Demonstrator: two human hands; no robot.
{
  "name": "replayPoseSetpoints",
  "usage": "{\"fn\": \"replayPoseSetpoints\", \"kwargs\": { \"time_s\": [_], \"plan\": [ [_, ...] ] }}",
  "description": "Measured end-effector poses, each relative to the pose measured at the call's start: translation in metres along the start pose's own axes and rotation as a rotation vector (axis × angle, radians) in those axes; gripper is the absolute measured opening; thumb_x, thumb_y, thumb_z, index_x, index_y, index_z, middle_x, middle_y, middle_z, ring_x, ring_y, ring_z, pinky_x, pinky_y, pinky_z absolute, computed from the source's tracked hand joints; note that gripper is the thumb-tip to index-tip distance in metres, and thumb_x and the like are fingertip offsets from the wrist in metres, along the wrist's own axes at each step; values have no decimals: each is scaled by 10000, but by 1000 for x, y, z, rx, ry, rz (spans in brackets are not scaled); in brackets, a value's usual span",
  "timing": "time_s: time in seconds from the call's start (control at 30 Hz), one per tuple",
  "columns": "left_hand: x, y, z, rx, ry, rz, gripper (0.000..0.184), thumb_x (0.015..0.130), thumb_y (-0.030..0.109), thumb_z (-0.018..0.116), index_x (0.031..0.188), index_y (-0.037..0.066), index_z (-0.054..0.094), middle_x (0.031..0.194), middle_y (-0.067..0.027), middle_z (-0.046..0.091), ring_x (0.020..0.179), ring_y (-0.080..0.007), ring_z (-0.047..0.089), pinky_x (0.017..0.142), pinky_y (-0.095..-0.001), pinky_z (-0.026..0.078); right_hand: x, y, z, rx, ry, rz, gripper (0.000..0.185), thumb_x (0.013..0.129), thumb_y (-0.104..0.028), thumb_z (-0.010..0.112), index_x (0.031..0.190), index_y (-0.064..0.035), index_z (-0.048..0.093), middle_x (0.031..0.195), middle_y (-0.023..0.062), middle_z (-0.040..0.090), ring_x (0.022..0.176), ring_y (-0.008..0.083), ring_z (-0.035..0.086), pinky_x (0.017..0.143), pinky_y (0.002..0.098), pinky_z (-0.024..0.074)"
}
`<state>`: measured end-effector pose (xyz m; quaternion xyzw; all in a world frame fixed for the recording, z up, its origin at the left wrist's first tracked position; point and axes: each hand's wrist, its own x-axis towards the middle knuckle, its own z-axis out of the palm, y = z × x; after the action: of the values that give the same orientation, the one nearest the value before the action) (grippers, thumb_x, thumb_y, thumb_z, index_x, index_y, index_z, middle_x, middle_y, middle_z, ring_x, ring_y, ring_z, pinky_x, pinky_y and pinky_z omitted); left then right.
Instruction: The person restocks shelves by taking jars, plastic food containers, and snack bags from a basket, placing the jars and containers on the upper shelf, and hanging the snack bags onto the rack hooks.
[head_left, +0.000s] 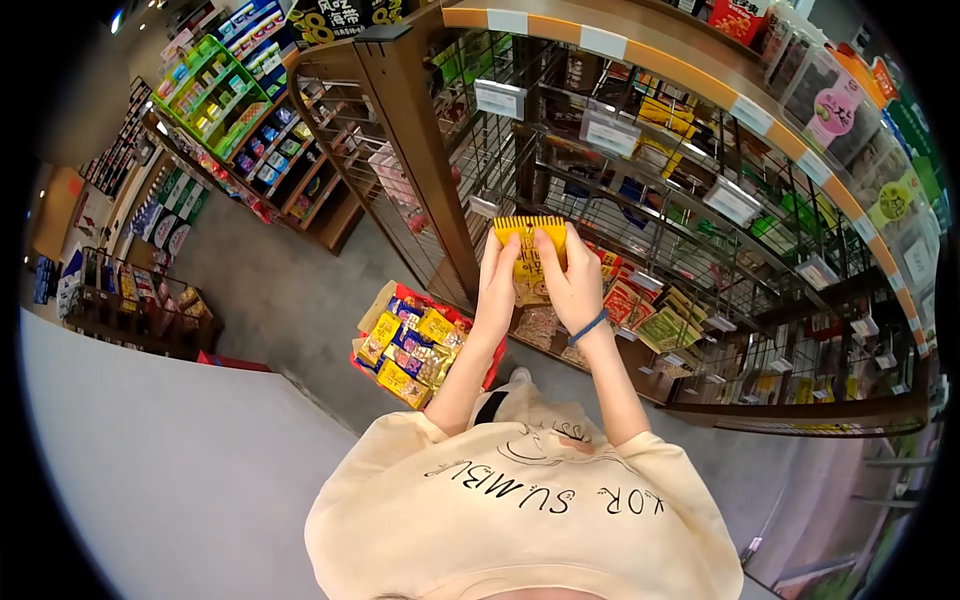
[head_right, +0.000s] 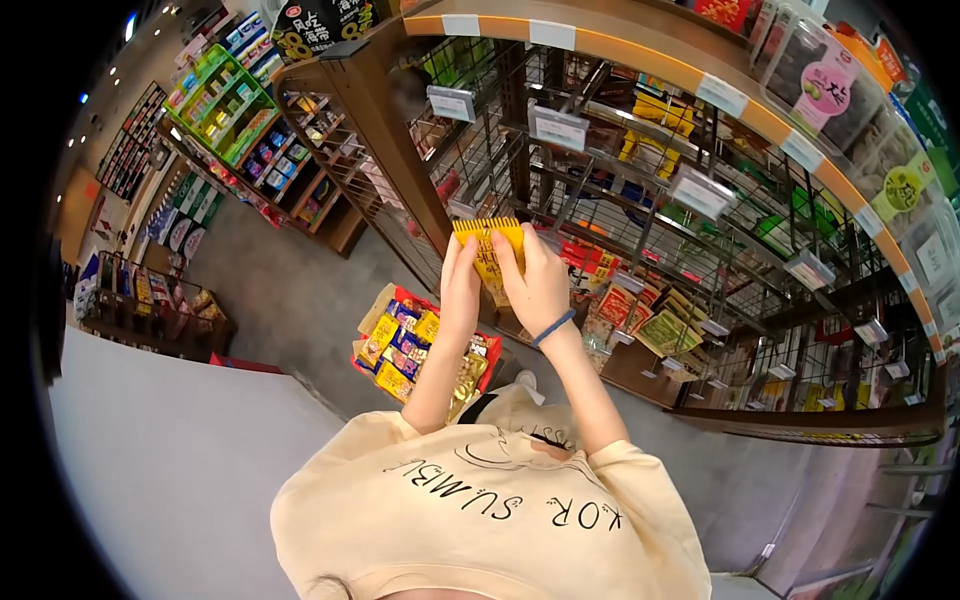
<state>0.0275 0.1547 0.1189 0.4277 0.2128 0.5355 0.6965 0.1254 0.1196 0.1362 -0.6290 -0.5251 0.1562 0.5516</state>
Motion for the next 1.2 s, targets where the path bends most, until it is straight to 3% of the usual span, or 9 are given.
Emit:
{"fn": "replayPoseSetpoints", "kwargs": {
  "time_s": [0.17, 0.3, 0.47, 0.7, 0.77, 1.07, 1.13, 1.2],
  "plan": [
    [40, 7, 5, 70, 56, 99, 180, 958, 210, 441, 976, 43, 508, 880, 13, 527, 800, -27, 453, 700, -196, 396, 33, -1, 14, 11, 57, -37, 403, 878, -263, 557, 1039, 105, 526, 801, 246, 608, 724, 361, 624, 599, 373, 484],
    [58, 6, 4, 28, 28, 134, 189, 936, 228, 494, 1017, 60, 526, 924, 21, 545, 834, -32, 491, 715, -192, 405, 50, -5, 16, 11, 66, -36, 407, 890, -288, 536, 1033, 93, 527, 798, 237, 612, 714, 360, 621, 594, 373, 482],
    [71, 11, 10, 50, 83, 142, 171, 948, 202, 468, 1006, 54, 528, 893, 21, 544, 801, -22, 481, 684, -191, 403, 66, -4, 17, 43, 28, -30, 415, 897, -322, 516, 1009, 77, 532, 782, 222, 616, 712, 356, 622, 593, 370, 484],
    [90, 6, 10, 105, 93, 182, 170, 929, 193, 506, 987, 35, 528, 906, -1, 560, 809, -41, 502, 703, -204, 414, 85, 4, 22, 36, 59, -65, 404, 883, -321, 527, 1005, 64, 525, 804, 218, 620, 721, 356, 622, 601, 377, 491],
    [94, 5, 6, 111, 24, 198, 186, 930, 173, 499, 1058, 42, 529, 976, -17, 578, 868, -71, 534, 746, -222, 436, 87, 1, 21, 70, 68, -80, 398, 882, -319, 528, 1004, 60, 522, 807, 218, 621, 725, 357, 621, 608, 378, 492],
    [108, 18, 10, 149, 28, 243, 198, 936, 153, 477, 1089, 36, 524, 1015, -22, 577, 927, -83, 526, 817, -232, 421, 101, -9, 25, 102, 131, -149, 379, 872, -303, 543, 1046, 32, 509, 808, 216, 622, 736, 358, 619, 630, 383, 494],
    [111, 25, 15, 131, 32, 297, 207, 938, 145, 466, 1109, 40, 519, 1038, -26, 571, 954, -85, 520, 840, -233, 410, 107, -17, 20, 193, -10, -42, 390, 874, -312, 544, 1056, 30, 506, 817, 219, 619, 738, 349, 620, 637, 384, 495],
    [117, 28, 17, 116, 64, 290, 224, 940, 131, 451, 1133, 31, 506, 1060, -32, 563, 977, -91, 516, 867, -247, 403, 110, -19, 24, 157, 32, -76, 377, 880, -320, 537, 1061, 9, 507, 815, 203, 620, 734, 337, 620, 622, 379, 490]
  ]
}}
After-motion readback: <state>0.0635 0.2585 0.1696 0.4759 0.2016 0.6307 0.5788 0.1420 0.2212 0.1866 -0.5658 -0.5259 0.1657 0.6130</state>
